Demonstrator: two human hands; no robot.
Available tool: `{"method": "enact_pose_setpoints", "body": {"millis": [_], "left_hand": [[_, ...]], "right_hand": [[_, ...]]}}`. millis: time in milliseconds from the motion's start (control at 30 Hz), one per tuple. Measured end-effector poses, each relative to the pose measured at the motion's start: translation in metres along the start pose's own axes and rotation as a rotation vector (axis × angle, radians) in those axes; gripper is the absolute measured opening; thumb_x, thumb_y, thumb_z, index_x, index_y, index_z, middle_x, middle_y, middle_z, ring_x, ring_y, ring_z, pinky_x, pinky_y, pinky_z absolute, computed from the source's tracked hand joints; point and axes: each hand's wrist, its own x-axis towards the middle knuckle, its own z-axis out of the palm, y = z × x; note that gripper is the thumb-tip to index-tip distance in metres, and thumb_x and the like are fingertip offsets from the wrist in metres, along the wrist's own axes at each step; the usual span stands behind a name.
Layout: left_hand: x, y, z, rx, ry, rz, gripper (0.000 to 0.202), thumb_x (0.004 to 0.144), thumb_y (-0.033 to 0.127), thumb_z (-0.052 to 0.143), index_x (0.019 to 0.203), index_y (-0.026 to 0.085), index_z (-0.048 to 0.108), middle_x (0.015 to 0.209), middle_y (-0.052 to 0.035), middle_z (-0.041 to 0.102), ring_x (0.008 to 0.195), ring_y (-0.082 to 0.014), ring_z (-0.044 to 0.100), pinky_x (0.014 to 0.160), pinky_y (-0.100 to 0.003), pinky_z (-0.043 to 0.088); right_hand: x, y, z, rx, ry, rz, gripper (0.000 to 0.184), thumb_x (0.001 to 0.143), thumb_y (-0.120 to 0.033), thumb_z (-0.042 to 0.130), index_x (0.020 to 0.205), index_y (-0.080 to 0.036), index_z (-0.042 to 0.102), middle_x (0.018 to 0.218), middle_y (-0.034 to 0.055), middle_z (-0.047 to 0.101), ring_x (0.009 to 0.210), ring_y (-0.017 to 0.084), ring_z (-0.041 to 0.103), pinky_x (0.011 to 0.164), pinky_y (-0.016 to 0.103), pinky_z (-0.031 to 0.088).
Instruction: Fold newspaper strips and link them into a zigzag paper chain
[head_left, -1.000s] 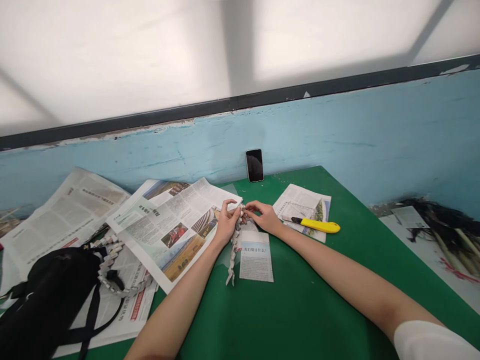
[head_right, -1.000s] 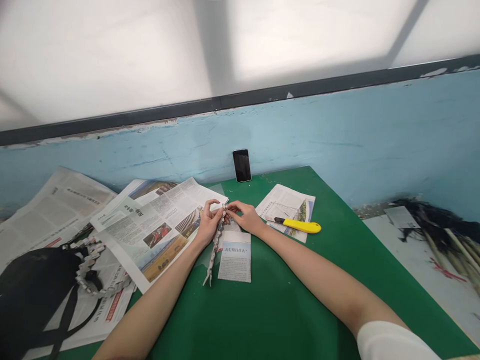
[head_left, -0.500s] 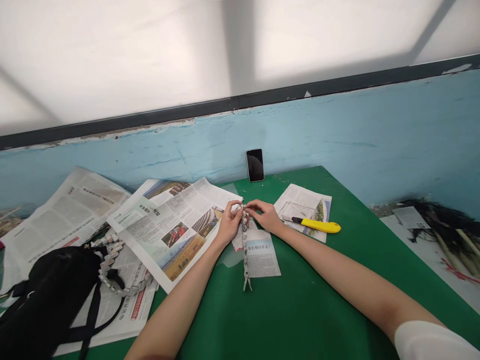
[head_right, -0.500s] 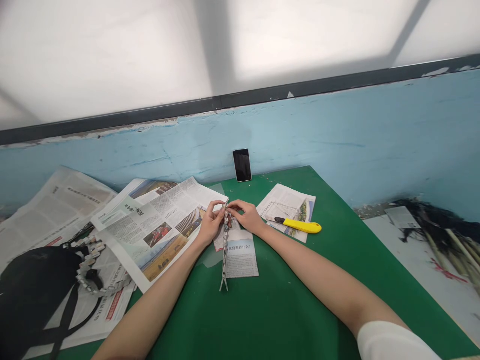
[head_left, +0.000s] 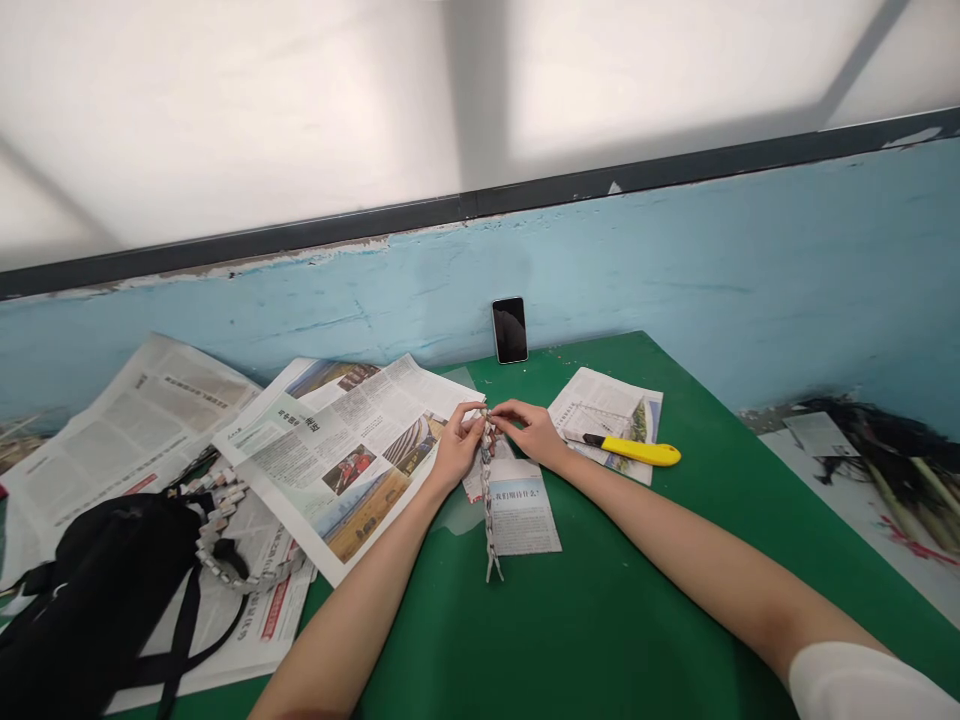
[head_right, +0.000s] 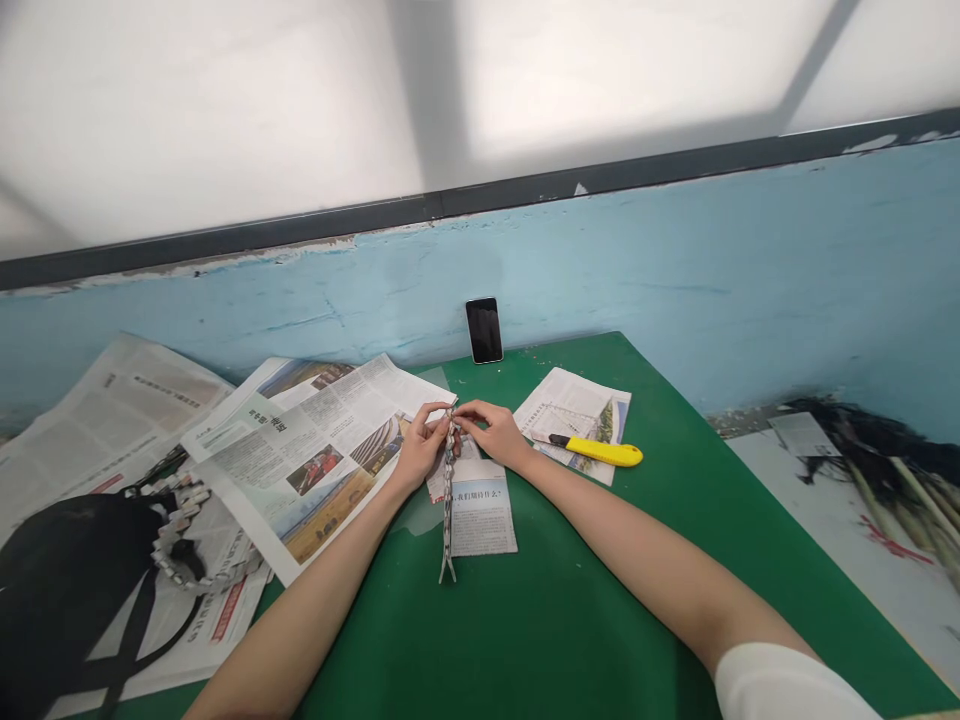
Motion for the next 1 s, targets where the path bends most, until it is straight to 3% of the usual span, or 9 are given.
{"method": "enact_pose_setpoints", "body": {"millis": [467, 667, 1000], "left_hand": [[-0.002, 0.011, 0.006, 0.059, 0.031, 0.015, 0.047, 0.086, 0.052, 0.073, 0.118, 0.019, 0.061, 0.071, 0.0022, 0.062, 0.06, -0.0107, 0.053, 0.06, -0.021, 0.04], [-0.002, 0.009, 0.004, 0.035, 0.057, -0.011, 0.06, 0.088, 0.05, 0.072, 0.134, 0.022, 0.046, 0.068, 0.0056, 0.059, 0.054, -0.0092, 0.049, 0.056, -0.02, 0.034], [0.0, 0.006, 0.002, 0.005, 0.07, -0.046, 0.059, 0.085, 0.051, 0.075, 0.127, 0.021, 0.047, 0.066, 0.0068, 0.059, 0.053, -0.0082, 0.048, 0.054, -0.019, 0.032]], "right_hand": [[0.002, 0.009, 0.003, 0.018, 0.023, 0.102, 0.023, 0.093, -0.044, 0.068, 0.1, -0.023, 0.066, 0.088, 0.0026, 0.071, 0.077, 0.019, 0.068, 0.073, 0.032, 0.058], [0.003, 0.005, 0.002, -0.014, -0.01, 0.058, 0.021, 0.095, -0.04, 0.065, 0.106, -0.023, 0.068, 0.098, 0.0052, 0.072, 0.084, 0.019, 0.068, 0.081, 0.034, 0.057], [0.003, 0.008, 0.002, -0.06, -0.035, 0.051, 0.02, 0.097, -0.04, 0.063, 0.101, -0.022, 0.069, 0.093, 0.0043, 0.071, 0.084, 0.02, 0.067, 0.081, 0.034, 0.056]]}}
